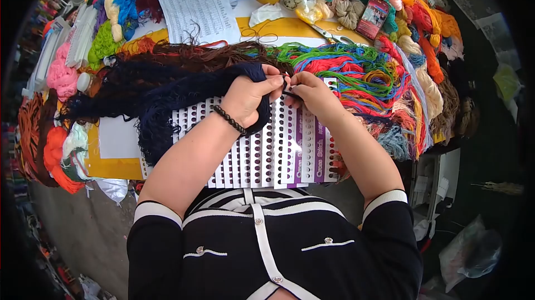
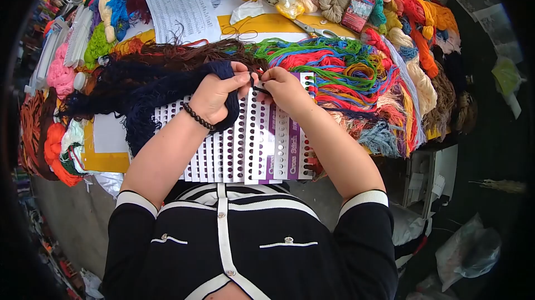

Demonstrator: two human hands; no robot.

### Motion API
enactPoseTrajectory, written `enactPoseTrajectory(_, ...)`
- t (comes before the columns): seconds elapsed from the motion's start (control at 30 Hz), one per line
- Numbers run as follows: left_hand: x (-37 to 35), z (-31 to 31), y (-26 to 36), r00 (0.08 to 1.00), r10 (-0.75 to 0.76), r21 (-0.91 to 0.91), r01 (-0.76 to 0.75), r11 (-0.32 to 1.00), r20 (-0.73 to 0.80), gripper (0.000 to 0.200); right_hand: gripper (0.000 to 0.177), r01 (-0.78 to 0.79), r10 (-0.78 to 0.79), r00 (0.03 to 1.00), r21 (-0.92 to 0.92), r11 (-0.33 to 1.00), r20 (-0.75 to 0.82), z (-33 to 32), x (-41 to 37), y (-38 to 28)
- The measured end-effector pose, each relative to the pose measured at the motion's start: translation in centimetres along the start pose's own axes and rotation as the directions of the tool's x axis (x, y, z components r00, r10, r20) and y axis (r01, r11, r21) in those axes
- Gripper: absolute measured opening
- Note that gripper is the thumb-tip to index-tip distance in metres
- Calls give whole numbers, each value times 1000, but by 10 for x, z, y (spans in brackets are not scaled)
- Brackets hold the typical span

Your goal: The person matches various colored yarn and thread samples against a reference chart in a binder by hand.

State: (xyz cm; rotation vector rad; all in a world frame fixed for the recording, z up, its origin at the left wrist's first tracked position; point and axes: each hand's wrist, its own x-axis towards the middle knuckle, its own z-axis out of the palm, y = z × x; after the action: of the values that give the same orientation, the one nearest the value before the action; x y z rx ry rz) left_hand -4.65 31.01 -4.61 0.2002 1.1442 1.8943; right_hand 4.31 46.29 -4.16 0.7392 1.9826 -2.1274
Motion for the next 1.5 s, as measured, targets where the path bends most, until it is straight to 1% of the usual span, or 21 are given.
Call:
enactPoseTrajectory(0.03, -1, 4, -1, 1000, 1, -1, -1, 1000, 1, 21, 7, -52, 48, 998, 100, 994, 46, -1, -3, -5)
enactPoseTrajectory(0.1, -4, 10, -4, 1000, 27, 365, -23, 931, -5, 28, 6, -80, 73, 997, 236, 968, 36, -4, -4, -3)
enactPoseTrajectory(0.17, 8, -10, -25, 995, 73, 450, -97, 888, 71, 28, 5, -105, 100, 994, 371, 923, 31, -3, -3, -1)
enactPoseTrajectory(0.23, 16, -25, -32, 811, 460, 752, -545, 370, 362, 24, 6, -80, 87, 996, 254, 964, -20, 0, -1, 1)
enactPoseTrajectory(0.27, -5, -7, -3, 986, 162, 723, -146, 676, 48, 24, 6, -80, 88, 996, 258, 963, -20, 1, 2, 6)
enactPoseTrajectory(0.3, -6, -11, 7, 991, 86, 584, -11, 812, -101, 20, 6, -74, 76, 997, 143, 987, -11, 2, 7, 11)
enactPoseTrajectory(0.37, -10, -31, 29, 980, 74, 342, -8, 940, -182, 20, 7, -61, 61, 998, 30, 998, -1, 3, 10, 12)
enactPoseTrajectory(0.5, -37, -82, 97, 943, 265, 227, -218, 949, -202, 27, 9, -80, 82, 996, -109, 991, 15, 2, 9, 10)
enactPoseTrajectory(0.57, -55, -124, 140, 967, 249, -341, -251, 906, -50, 30, 9, -73, 75, 997, -122, 990, 17, 2, 11, 13)
enactPoseTrajectory(0.63, -74, -96, 163, 793, 528, -77, -573, 816, -304, 34, 9, -32, 34, 999, -130, 991, 12, 3, 14, 17)
enactPoseTrajectory(0.7, -80, -98, 162, 726, 536, 46, -576, 816, -431, 36, 8, 34, -39, 999, -253, 967, -14, 9, 8, 14)
enactPoseTrajectory(0.77, -88, -109, 135, 912, 280, -80, -317, 945, -300, 38, 7, 150, -205, 975, -435, 888, -83, 21, 3, 16)
enactPoseTrajectory(0.83, -101, -86, 102, 947, 301, 434, -228, 872, -107, 38, 9, 388, -412, 911, -292, 874, -23, 47, -19, 2)
enactPoseTrajectory(0.9, -122, -44, 80, 974, 220, 439, -173, 882, -58, 39, 10, 471, -472, 880, -209, 857, 47, 74, -47, -24)
enactPoseTrajectory(0.97, -139, -14, 74, 997, 69, 270, -54, 961, -46, 46, 12, 659, -658, 751, -130, 741, 61, 96, -57, -30)
enactPoseTrajectory(1.03, -142, -17, 63, 992, 110, 140, -118, 983, 63, 44, 13, 565, -560, 821, -18, 825, 107, 111, -66, -34)
enactPoseTrajectory(1.1, -146, -17, 59, 994, 101, 171, -108, 979, 52, 46, 14, 544, -543, 832, 24, 839, 113, 121, -70, -35)
enactPoseTrajectory(1.17, -145, -21, 51, 993, 110, 227, -117, 967, 40, 47, 15, 213, -268, 943, 261, 941, 196, 126, -72, -34)
enactPoseTrajectory(1.3, -149, -24, 41, 988, 139, 271, -151, 951, 65, 46, 14, 93, -203, 944, 378, 921, 261, 124, -73, -31)
enactPoseTrajectory(1.47, -158, -22, 49, 991, 91, 230, -112, 967, 100, 43, 12, 215, -304, 932, 374, 902, 196, 129, -82, -29)
enactPoseTrajectory(1.5, -159, -19, 50, 991, 132, 353, -132, 926, 23, 39, 11, 272, -351, 919, 355, 894, 179, 129, -80, -25)
